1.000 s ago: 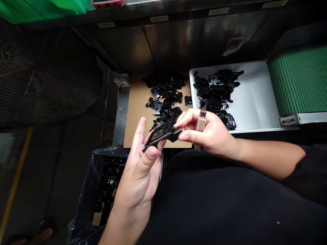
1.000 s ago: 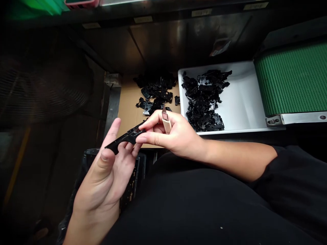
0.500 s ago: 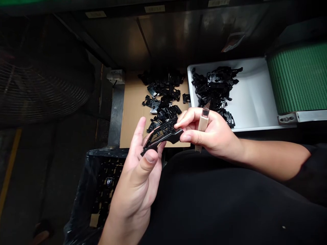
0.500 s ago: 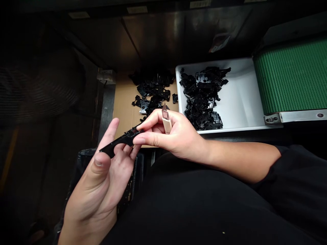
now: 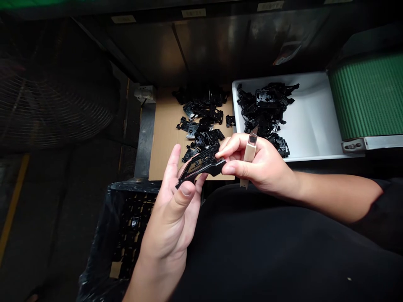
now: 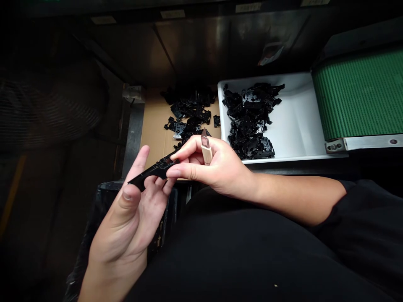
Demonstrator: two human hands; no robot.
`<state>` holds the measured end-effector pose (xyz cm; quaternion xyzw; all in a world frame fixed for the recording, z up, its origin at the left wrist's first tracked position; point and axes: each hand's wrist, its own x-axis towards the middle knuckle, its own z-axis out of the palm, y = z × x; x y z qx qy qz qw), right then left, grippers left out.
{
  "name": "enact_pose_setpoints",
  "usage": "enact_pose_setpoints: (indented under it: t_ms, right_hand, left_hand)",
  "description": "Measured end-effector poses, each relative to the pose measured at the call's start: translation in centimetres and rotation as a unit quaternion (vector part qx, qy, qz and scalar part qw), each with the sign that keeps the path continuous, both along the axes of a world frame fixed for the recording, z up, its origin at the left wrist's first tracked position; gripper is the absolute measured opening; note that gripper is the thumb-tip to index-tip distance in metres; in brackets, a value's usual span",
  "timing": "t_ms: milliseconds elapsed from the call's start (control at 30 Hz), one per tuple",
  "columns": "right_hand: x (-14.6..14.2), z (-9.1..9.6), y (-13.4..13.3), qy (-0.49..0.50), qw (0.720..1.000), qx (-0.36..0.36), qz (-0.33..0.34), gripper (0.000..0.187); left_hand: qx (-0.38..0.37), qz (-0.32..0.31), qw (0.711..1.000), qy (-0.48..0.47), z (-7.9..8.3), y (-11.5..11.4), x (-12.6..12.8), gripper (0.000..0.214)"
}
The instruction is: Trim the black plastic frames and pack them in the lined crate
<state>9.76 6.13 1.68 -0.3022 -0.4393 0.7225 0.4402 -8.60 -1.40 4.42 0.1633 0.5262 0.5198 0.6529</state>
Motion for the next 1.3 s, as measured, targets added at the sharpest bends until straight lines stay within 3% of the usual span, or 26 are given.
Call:
enact_pose_setpoints:
  t_ms: [133, 233, 400, 500, 733, 1067, 1300]
  right_hand:
    - [0.3, -0.1, -0.3, 0.005, 0.999, 0.029, 0.028, 0.027]
    - [0.7, -0.4, -0.4, 0.009, 0.994, 0.092, 0.055, 0.022]
    - [1.8, -0.8, -0.4, -0.020, 0.958, 0.273, 0.083, 0.026]
    - [2.4, -0.7, -0.7, -0.042, 0.938, 0.329, 0.097, 0.026]
    - [2.8, 0.1, -1.1, 0.023, 0.967, 0.218, 0.133, 0.030]
    - [2.7, 0.3, -0.5, 0.028, 0.967, 0.218, 0.131, 0.036]
    - [2.7, 0.4, -0.6, 0.015, 0.962, 0.241, 0.129, 0.034]
  left_hand:
    - [0.058, -0.042, 0.997, -0.005, -1.0, -0.1, -0.2, 0.087]
    - [0.144, -0.063, 0.986, 0.059, -1.6, -0.7, -0.6, 0.092]
    - [0.263, -0.062, 0.935, 0.230, -1.2, -2.5, -1.3, 0.111]
    - [0.292, -0.058, 0.910, 0.290, -0.6, -3.3, -1.3, 0.118]
    - [0.276, -0.041, 0.906, 0.317, 1.3, -2.9, -1.1, 0.112]
    - [0.201, 0.037, 0.939, 0.278, 2.7, -2.5, 0.2, 0.101]
    - [0.229, -0.015, 0.917, 0.326, 2.2, -3.0, -0.8, 0.108]
